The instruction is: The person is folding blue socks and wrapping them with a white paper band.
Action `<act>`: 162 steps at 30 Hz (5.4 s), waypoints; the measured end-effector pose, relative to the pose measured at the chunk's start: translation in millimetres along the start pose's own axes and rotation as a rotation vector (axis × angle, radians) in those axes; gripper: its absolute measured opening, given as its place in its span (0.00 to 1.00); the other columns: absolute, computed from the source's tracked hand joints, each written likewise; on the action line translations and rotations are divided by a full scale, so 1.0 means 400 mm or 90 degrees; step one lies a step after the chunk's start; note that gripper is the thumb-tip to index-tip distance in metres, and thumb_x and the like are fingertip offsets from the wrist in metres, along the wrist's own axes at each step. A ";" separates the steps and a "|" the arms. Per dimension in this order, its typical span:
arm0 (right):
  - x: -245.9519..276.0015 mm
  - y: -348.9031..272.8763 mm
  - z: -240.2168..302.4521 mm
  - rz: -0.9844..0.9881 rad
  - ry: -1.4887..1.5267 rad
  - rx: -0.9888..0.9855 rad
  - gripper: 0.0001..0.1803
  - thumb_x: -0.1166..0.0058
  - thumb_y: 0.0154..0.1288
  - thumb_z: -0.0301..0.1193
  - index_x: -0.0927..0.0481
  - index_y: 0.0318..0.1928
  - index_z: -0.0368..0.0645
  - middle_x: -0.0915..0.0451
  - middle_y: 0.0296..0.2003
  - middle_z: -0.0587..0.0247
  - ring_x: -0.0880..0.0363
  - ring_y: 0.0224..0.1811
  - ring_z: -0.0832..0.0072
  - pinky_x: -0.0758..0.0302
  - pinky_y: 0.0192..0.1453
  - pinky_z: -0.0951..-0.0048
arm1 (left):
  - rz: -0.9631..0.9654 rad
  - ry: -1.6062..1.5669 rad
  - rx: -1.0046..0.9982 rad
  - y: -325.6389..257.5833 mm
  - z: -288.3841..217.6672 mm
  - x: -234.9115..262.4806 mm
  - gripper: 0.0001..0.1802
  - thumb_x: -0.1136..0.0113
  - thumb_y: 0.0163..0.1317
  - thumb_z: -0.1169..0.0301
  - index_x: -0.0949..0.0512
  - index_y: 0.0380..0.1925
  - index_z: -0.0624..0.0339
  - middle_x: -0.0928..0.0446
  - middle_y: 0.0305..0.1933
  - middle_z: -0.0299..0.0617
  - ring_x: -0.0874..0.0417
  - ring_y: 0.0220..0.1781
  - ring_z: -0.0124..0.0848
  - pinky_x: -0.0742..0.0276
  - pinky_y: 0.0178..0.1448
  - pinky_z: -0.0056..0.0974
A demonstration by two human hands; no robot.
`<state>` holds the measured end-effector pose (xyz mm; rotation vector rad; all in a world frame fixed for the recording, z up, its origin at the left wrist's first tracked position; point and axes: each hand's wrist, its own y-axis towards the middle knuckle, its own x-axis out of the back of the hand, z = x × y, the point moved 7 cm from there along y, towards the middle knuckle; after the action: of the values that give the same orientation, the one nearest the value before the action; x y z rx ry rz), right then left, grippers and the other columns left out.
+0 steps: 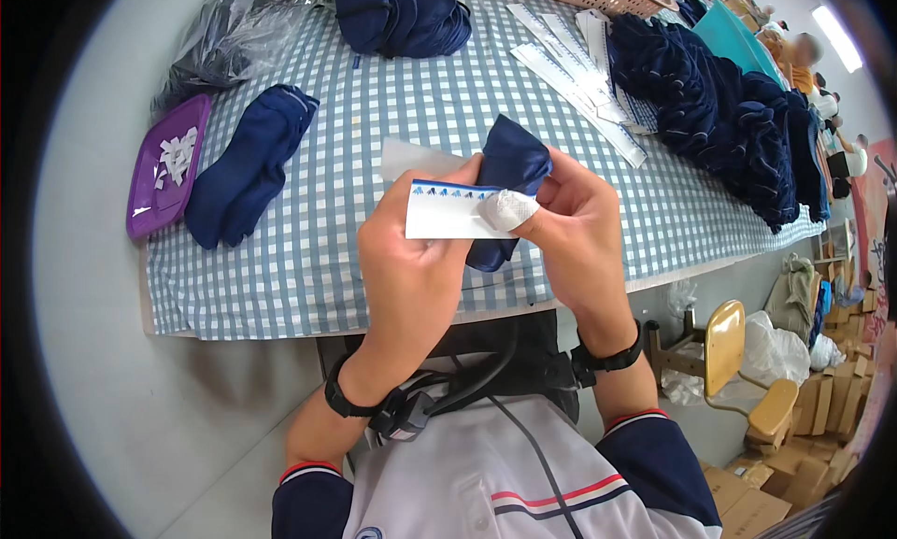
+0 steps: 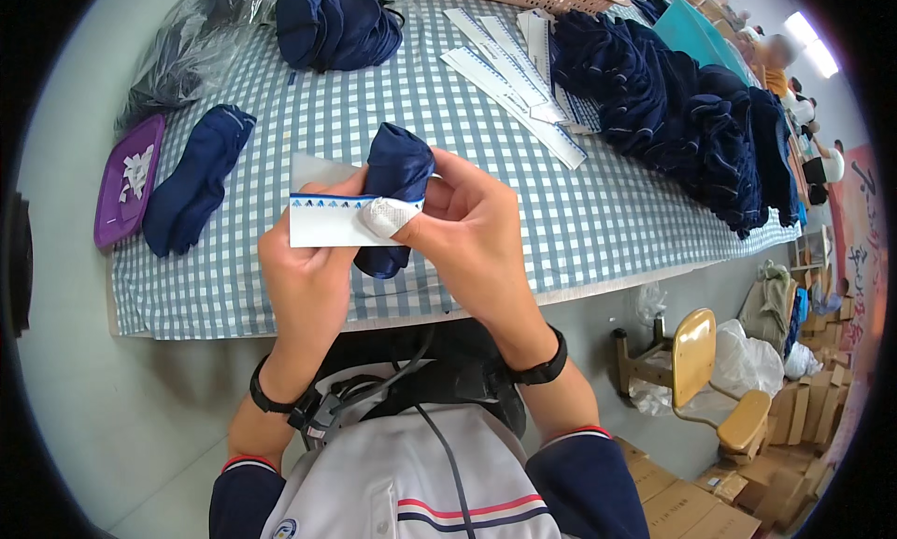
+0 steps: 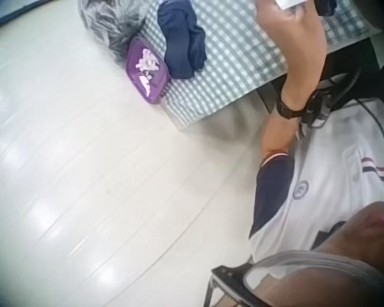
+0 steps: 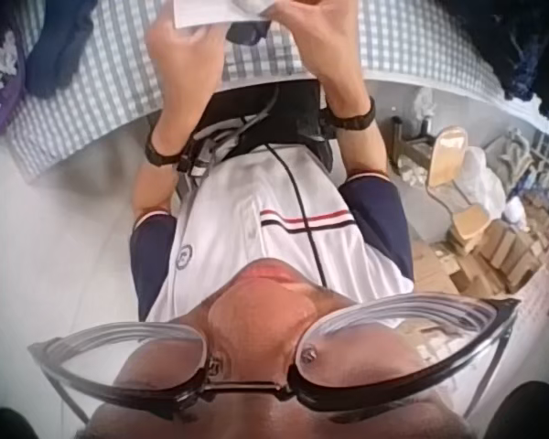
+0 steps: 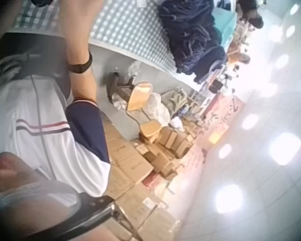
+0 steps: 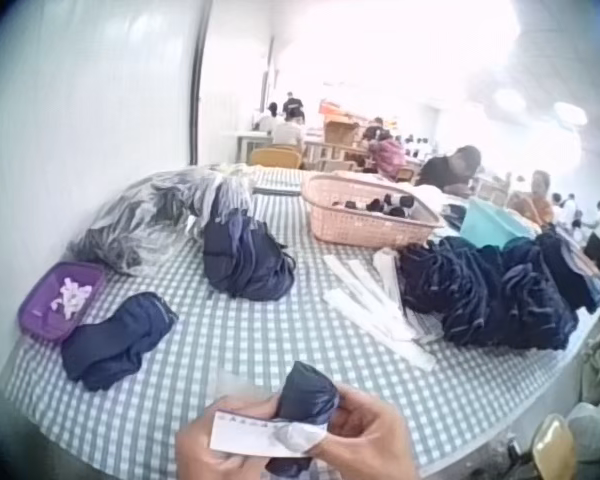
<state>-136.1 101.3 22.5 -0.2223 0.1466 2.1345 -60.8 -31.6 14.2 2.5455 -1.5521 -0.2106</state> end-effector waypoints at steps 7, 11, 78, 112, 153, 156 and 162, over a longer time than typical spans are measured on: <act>-0.013 -0.021 0.008 -0.063 0.142 0.099 0.23 0.36 0.62 0.17 0.24 0.58 0.27 0.14 0.47 0.53 0.14 0.47 0.73 0.15 0.53 0.69 | 0.005 0.070 -0.200 -0.006 -0.081 -0.007 0.13 0.37 0.61 0.81 0.15 0.47 0.67 0.13 0.42 0.45 0.15 0.42 0.31 0.20 0.46 0.36; -0.009 -0.038 0.005 -0.129 0.246 0.135 0.24 0.39 0.63 0.16 0.26 0.60 0.29 0.15 0.48 0.53 0.14 0.49 0.72 0.18 0.55 0.69 | -0.018 0.109 -0.335 -0.006 -0.132 -0.011 0.11 0.36 0.58 0.81 0.14 0.41 0.66 0.14 0.40 0.48 0.15 0.39 0.36 0.20 0.45 0.38; -0.012 -0.044 -0.027 0.021 0.469 0.121 0.34 0.39 0.69 0.27 0.38 0.71 0.37 0.28 0.66 0.47 0.23 0.65 0.61 0.24 0.70 0.60 | -0.047 0.335 -0.512 -0.061 -0.136 -0.071 0.22 0.24 0.50 0.74 0.12 0.49 0.56 0.14 0.56 0.44 0.15 0.57 0.40 0.28 0.54 0.38; -0.057 -0.117 -0.014 -0.064 0.408 0.165 0.27 0.33 0.62 0.31 0.29 0.58 0.39 0.18 0.47 0.55 0.16 0.51 0.63 0.42 0.82 0.42 | -0.064 0.552 -0.588 -0.090 -0.228 0.013 0.18 0.32 0.51 0.77 0.12 0.43 0.49 0.16 0.48 0.23 0.22 0.45 0.29 0.29 0.50 0.39; -0.037 -0.004 -0.007 0.102 0.607 0.146 0.29 0.54 0.81 0.38 0.44 0.74 0.40 0.28 0.58 0.58 0.22 0.61 0.64 0.35 0.79 0.53 | -0.050 0.326 -0.231 0.025 -0.157 0.307 0.07 0.52 0.68 0.83 0.25 0.39 0.62 0.18 0.39 0.44 0.17 0.44 0.36 0.24 0.55 0.41; -0.077 -0.017 -0.018 0.155 0.679 0.085 0.31 0.56 0.82 0.41 0.46 0.74 0.40 0.29 0.58 0.58 0.23 0.62 0.65 0.36 0.79 0.53 | -0.254 0.650 -0.173 0.122 -0.245 0.598 0.09 0.53 0.78 0.74 0.24 0.48 0.66 0.18 0.41 0.44 0.17 0.45 0.34 0.25 0.56 0.36; -0.157 -0.047 -0.027 0.325 0.792 0.003 0.35 0.63 0.83 0.47 0.50 0.77 0.39 0.30 0.58 0.56 0.24 0.60 0.64 0.36 0.78 0.54 | -0.044 0.601 -0.162 0.119 -0.240 0.478 0.23 0.45 0.69 0.73 0.26 0.64 0.64 0.23 0.67 0.50 0.24 0.70 0.45 0.34 0.75 0.42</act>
<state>-85.9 57.8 25.4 -1.6236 1.0000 2.1563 3.6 -217.9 110.0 1.9921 -0.9728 0.6493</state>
